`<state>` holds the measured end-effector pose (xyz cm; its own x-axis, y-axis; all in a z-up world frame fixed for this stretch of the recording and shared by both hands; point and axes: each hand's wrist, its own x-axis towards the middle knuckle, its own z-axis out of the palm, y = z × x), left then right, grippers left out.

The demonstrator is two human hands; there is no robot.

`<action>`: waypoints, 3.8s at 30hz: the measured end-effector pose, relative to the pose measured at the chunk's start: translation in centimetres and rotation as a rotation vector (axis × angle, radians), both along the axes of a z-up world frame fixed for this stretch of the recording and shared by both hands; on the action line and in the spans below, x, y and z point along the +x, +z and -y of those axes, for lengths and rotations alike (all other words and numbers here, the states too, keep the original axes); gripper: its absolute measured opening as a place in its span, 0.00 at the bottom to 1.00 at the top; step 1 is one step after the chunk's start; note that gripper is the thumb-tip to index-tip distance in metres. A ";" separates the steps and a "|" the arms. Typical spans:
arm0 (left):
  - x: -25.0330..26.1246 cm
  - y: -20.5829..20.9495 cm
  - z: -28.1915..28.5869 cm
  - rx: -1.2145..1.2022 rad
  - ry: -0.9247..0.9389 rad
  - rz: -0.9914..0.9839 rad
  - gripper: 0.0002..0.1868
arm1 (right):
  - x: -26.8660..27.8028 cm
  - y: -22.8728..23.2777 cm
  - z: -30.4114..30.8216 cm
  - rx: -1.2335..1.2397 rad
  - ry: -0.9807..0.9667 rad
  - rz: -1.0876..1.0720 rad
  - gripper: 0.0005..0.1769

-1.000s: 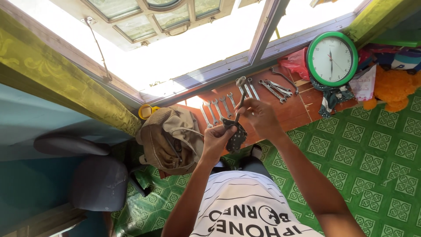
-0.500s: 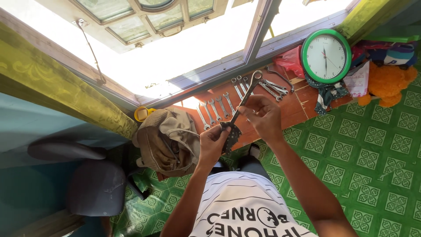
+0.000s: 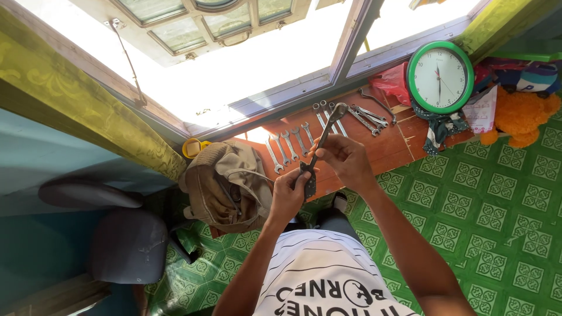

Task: The person uses wrenches to adjust or disassemble a mechanical component on a wooden ledge.

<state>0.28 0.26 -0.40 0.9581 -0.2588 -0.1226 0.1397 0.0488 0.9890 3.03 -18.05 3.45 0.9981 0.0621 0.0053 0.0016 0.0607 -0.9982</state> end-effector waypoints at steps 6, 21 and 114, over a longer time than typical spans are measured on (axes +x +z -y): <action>0.2 -0.5 0.1 0.129 0.011 0.034 0.12 | 0.4 -1.6 0.3 0.063 -0.055 0.016 0.14; 1.4 3.6 0.9 0.136 0.064 0.238 0.15 | -0.3 -0.6 0.6 -0.035 -0.293 0.054 0.11; 10.8 -2.3 16.1 -0.445 0.411 0.145 0.14 | 12.5 -9.3 18.2 0.370 0.844 -0.773 0.25</action>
